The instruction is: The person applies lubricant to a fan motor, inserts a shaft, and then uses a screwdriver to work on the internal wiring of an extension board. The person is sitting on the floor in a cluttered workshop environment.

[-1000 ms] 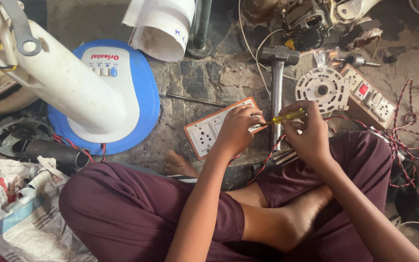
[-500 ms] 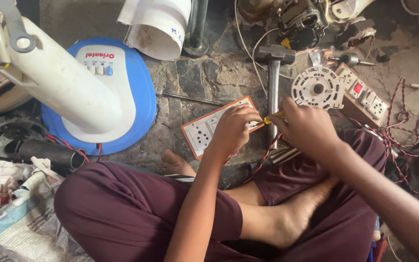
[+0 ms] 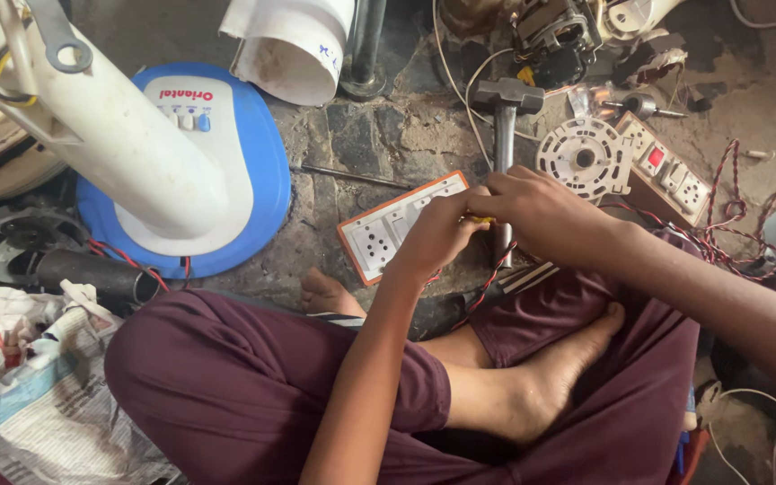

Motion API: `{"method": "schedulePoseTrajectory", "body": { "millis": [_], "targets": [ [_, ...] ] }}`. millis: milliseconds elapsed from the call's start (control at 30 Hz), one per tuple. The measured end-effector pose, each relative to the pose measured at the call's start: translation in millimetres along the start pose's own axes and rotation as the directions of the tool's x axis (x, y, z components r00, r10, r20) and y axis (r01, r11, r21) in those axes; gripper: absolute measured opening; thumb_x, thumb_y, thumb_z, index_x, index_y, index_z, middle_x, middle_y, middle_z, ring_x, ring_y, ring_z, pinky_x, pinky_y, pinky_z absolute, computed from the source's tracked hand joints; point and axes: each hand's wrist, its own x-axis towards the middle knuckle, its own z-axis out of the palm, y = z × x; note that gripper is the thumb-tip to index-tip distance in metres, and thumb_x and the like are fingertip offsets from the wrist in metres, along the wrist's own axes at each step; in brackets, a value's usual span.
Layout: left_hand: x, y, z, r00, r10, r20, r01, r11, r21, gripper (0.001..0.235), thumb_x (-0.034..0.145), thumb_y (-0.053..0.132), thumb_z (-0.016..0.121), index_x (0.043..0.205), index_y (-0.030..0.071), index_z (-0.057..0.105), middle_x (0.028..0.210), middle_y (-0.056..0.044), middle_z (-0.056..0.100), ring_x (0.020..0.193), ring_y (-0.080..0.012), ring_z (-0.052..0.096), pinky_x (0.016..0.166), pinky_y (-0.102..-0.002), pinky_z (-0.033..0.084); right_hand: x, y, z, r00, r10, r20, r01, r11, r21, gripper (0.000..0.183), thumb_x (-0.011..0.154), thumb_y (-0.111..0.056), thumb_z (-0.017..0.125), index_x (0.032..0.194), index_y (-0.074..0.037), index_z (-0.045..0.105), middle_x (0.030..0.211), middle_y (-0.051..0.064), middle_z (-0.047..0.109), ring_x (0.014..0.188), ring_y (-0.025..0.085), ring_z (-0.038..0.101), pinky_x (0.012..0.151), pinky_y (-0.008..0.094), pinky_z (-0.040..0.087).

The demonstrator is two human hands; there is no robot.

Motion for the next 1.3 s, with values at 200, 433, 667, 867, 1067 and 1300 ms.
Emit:
{"method": "schedulePoseTrajectory", "body": {
  "millis": [200, 433, 667, 867, 1067, 1300],
  "targets": [
    [5.4, -0.5, -1.6, 0.995, 0.102, 0.003, -0.102, 0.994, -0.027, 0.023, 0.086, -0.002, 0.062, 0.108, 0.007, 0.064, 0.094, -0.010, 0.076, 0.089, -0.0215, 0.076, 0.078, -0.036, 0.057, -5.1, -9.4, -1.3, 0.909, 0.393, 0.139, -0.388, 0.919, -0.063, 0.047, 0.094, -0.038, 0.069, 0.124, -0.005, 0.053, 0.090, 0.015, 0.069, 0.089, 0.037, 0.070, 0.075, 0.048, 0.054],
    [11.1, 10.6, 5.6, 0.999, 0.048, 0.026, -0.048, 0.999, -0.009, 0.031, 0.075, 0.006, 0.081, 0.099, 0.005, 0.060, 0.077, -0.008, 0.067, 0.071, -0.0216, 0.066, 0.067, -0.035, 0.049, -11.5, 10.0, 20.1, 0.937, 0.337, 0.090, -0.330, 0.940, -0.087, 0.044, 0.078, -0.011, 0.072, 0.121, -0.023, 0.070, 0.078, 0.015, 0.071, 0.076, 0.036, 0.072, 0.069, 0.049, 0.055],
    [14.7, 0.0, 12.2, 0.999, 0.011, -0.047, -0.010, 1.000, 0.016, 0.029, 0.081, 0.008, 0.079, 0.098, 0.003, 0.056, 0.084, -0.013, 0.061, 0.078, -0.0265, 0.060, 0.073, -0.037, 0.049, -14.1, 5.6, 19.0, 0.961, 0.164, -0.223, -0.170, 0.985, -0.006, 0.040, 0.078, -0.015, 0.071, 0.117, -0.011, 0.063, 0.098, 0.019, 0.059, 0.085, 0.042, 0.067, 0.069, 0.050, 0.054],
    [10.5, -5.5, 13.9, 0.976, 0.212, -0.045, -0.204, 0.969, 0.139, 0.041, 0.076, 0.010, 0.083, 0.110, 0.005, 0.061, 0.095, -0.015, 0.069, 0.093, -0.0334, 0.067, 0.079, -0.041, 0.051, -11.9, 2.3, 18.5, 0.908, 0.419, 0.021, -0.420, 0.907, 0.032, 0.023, 0.098, -0.022, 0.064, 0.118, -0.010, 0.063, 0.098, 0.016, 0.064, 0.089, 0.040, 0.068, 0.080, 0.050, 0.053],
    [6.0, -6.7, -0.7, 0.995, 0.097, 0.026, -0.096, 0.994, -0.060, 0.040, 0.083, 0.006, 0.073, 0.121, 0.007, 0.063, 0.102, -0.013, 0.077, 0.099, -0.0285, 0.077, 0.083, -0.039, 0.058, -6.2, 0.7, 10.9, 0.985, 0.097, -0.142, -0.075, 0.985, 0.158, 0.049, 0.078, -0.001, 0.059, 0.126, -0.011, 0.063, 0.101, 0.020, 0.059, 0.089, 0.041, 0.067, 0.076, 0.048, 0.052],
    [14.2, 0.5, 4.8, 0.991, 0.136, -0.023, -0.134, 0.989, 0.067, 0.046, 0.080, 0.008, 0.078, 0.122, 0.006, 0.060, 0.095, -0.014, 0.073, 0.087, -0.0303, 0.072, 0.074, -0.039, 0.054, 1.9, -13.7, -3.2, 0.863, 0.500, 0.077, -0.478, 0.856, -0.197, 0.048, 0.098, -0.052, 0.060, 0.129, -0.015, 0.061, 0.092, 0.016, 0.069, 0.077, 0.036, 0.071, 0.065, 0.047, 0.055]
  ]
}}
